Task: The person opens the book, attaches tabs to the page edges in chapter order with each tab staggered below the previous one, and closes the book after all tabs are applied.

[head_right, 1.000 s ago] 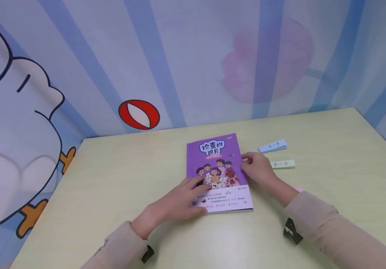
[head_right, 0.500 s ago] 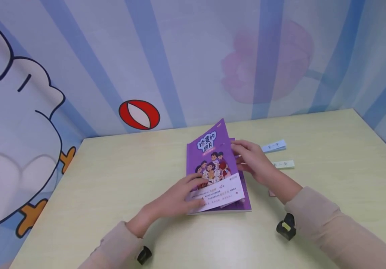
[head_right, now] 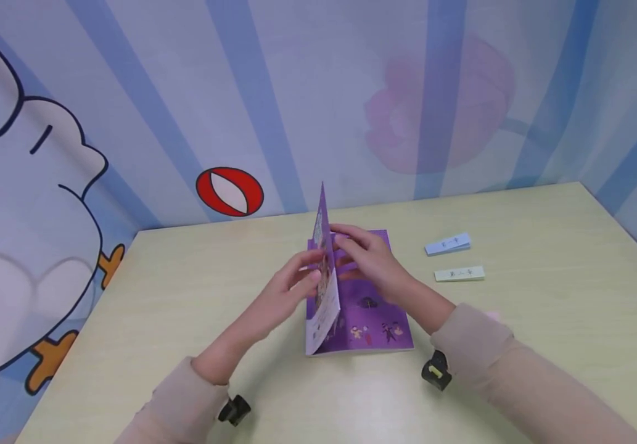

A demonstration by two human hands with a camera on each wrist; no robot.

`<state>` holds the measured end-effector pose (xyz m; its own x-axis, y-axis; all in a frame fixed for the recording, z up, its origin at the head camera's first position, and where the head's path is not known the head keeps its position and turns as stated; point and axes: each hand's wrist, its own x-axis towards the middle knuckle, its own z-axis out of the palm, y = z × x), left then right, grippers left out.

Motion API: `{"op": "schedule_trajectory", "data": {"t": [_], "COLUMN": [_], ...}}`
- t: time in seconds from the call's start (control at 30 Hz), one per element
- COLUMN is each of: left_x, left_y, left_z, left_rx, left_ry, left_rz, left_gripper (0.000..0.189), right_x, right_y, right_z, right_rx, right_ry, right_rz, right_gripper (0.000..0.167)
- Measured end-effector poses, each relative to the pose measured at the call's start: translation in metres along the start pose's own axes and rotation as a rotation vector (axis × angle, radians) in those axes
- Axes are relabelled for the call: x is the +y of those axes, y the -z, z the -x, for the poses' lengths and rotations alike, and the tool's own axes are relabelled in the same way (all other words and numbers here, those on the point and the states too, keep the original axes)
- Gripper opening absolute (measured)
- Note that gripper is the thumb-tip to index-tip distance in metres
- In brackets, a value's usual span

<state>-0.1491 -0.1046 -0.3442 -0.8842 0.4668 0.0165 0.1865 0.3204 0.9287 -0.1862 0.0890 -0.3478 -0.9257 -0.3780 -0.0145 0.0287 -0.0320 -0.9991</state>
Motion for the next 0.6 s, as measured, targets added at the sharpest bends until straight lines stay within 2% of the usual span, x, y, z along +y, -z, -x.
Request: {"op": "schedule_trajectory", "data": {"t": [0.13, 0.2, 0.33, 0.6], "left_x": [0.014, 0.017, 0.018, 0.010], "left_y": [0.012, 0.018, 0.031, 0.058], "left_z": [0.001, 0.003, 0.008, 0.024], "left_rx": [0.066, 0.116, 0.191, 0.238], "left_ry": [0.039, 0.071, 0.139, 0.235], "left_rz": [0.190, 0.234, 0.269, 0.270], "left_gripper": [0.050, 0.050, 0.049, 0.045], "right_x": [0.004, 0.007, 0.010, 0.019], "right_y": [-0.018, -0.026, -0.041, -0.061], "right_z": [-0.004, -0.005, -0.007, -0.011], "right_rx": [-0.046, -0.070, -0.112, -0.114], "right_ry": [0.100, 0.130, 0.147, 0.155], "right_rz": [0.083, 0.137, 0.216, 0.371], "right_gripper": [0.046, 0.046, 0.047, 0.044]}}
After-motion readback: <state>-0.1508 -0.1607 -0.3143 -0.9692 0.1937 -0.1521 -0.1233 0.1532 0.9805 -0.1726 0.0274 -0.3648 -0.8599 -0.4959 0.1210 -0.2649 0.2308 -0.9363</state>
